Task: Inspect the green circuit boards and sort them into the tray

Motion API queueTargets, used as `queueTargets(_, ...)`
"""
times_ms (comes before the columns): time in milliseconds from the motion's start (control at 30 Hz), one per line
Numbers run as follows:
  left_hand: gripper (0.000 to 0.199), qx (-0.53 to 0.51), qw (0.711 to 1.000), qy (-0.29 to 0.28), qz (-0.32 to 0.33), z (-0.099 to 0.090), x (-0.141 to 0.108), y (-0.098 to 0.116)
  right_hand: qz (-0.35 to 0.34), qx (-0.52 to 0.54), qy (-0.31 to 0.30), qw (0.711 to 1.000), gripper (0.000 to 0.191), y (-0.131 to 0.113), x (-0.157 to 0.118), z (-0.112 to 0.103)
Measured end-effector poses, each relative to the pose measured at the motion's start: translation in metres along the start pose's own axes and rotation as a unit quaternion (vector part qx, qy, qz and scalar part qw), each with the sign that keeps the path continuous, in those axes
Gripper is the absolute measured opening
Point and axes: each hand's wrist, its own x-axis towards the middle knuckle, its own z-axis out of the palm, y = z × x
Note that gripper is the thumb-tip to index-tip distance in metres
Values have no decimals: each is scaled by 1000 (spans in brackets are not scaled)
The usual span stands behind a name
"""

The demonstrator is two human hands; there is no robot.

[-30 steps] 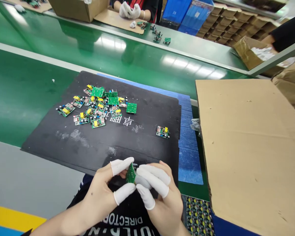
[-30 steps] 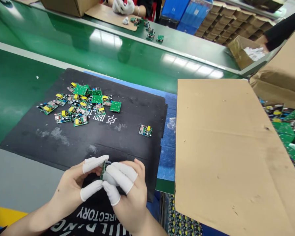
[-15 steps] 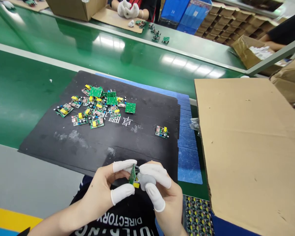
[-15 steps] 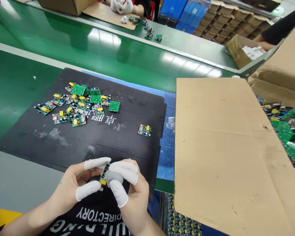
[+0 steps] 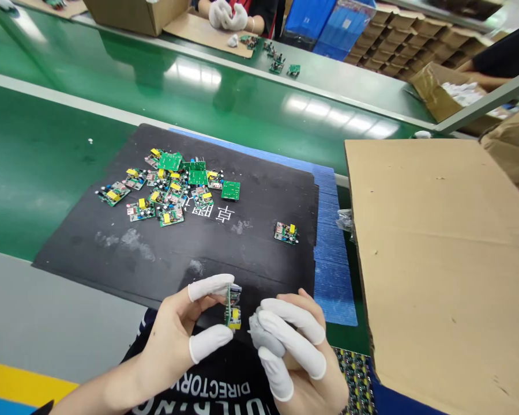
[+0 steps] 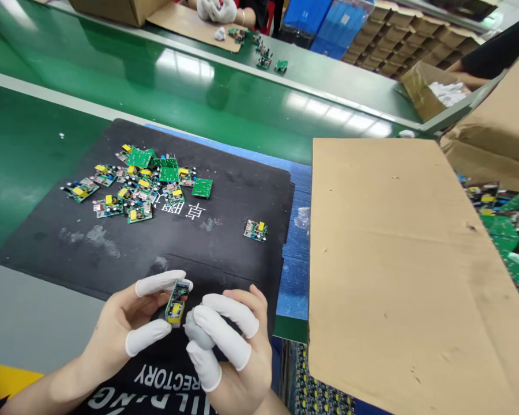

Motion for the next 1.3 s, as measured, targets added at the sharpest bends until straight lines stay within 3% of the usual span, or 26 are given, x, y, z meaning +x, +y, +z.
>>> queueTargets(233,49,71,996,-5,45,-2,-4,-2,-18,-13,-25,999,20,-2,4,3)
queueTargets(333,43,53,998,-15,17,-1,-5,-2,-21,-16,-21,999,18,-1,5,4)
queueTargets(467,42,39,999,-16,-13,2,-5,-2,2,-24,-62,998,19,-4,8,-1)
queueTargets(600,41,24,999,-20,-21,3,-3,-1,-28,-47,-73,996,18,-5,9,-5)
queueTargets(733,40,-6,998,-36,-45,5,-1,-2,21,96,-67,993,18,1,10,2)
queueTargets(833,41,-23,997,-39,-57,7,1,-3,104,230,-43,967,20,6,9,7)
queueTargets(1000,44,-2,997,-14,-71,2,3,-6,150,265,73,950,22,7,7,7)
queueTargets(1167,50,56,995,26,-78,-1,3,-11,172,295,17,940,24,-1,6,12)
queueTargets(1300,50,68,994,18,-79,1,3,-14,160,329,-6,931,22,-2,2,24)
